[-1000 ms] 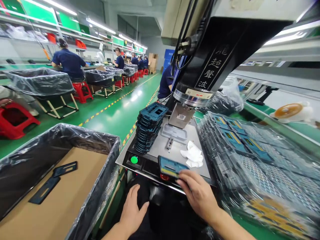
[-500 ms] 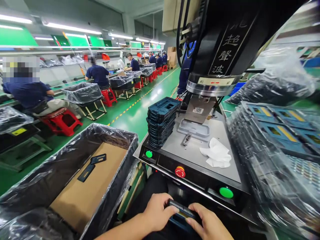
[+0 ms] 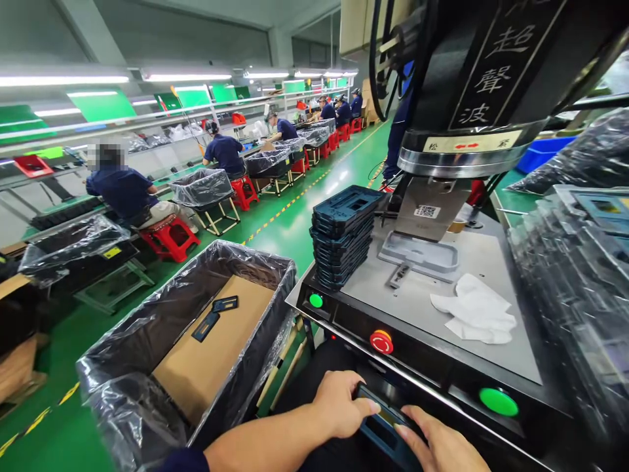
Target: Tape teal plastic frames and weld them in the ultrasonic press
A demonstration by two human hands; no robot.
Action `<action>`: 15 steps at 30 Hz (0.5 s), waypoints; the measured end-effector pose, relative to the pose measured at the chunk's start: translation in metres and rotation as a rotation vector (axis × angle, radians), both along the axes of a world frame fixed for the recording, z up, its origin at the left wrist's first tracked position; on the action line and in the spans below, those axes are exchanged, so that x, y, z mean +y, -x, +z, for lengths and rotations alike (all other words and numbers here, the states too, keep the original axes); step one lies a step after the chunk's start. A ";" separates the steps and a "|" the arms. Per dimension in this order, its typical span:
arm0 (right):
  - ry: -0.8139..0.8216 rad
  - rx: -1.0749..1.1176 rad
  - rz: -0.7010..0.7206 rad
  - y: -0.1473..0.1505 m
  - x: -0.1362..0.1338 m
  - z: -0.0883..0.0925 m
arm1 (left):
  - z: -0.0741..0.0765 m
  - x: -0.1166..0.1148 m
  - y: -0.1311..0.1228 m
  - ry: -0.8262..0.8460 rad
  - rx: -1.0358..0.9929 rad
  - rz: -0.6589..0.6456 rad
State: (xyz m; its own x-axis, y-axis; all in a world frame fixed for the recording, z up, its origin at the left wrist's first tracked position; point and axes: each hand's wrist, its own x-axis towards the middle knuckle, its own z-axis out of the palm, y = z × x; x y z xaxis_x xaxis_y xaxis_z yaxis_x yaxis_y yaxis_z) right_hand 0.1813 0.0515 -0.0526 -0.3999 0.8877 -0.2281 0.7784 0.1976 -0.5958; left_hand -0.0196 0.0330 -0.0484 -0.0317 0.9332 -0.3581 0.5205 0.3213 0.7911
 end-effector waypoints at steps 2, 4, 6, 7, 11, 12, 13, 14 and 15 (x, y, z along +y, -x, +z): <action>0.006 0.045 0.003 0.002 0.000 0.001 | 0.007 0.000 -0.003 -0.003 0.010 0.016; 0.018 0.110 0.029 0.004 0.000 -0.001 | 0.013 -0.003 -0.006 0.000 0.013 0.060; 0.024 0.159 0.074 0.004 -0.003 -0.005 | 0.017 -0.006 -0.010 0.009 0.029 0.090; 0.024 0.170 0.099 0.004 -0.005 -0.007 | 0.018 -0.007 -0.011 0.021 0.041 0.092; 0.024 0.141 0.183 0.004 -0.013 -0.006 | 0.018 -0.008 -0.011 0.025 0.083 0.050; 0.028 0.123 0.195 0.004 -0.014 -0.004 | 0.018 -0.008 -0.010 0.010 0.070 0.042; 0.031 0.103 0.203 0.004 -0.014 -0.001 | 0.017 -0.009 -0.007 -0.009 0.049 0.038; 0.032 0.083 0.209 0.004 -0.013 0.002 | 0.015 -0.009 -0.005 -0.030 0.024 0.041; 0.033 0.063 0.214 0.004 -0.011 0.005 | 0.013 -0.009 -0.002 -0.051 0.000 0.049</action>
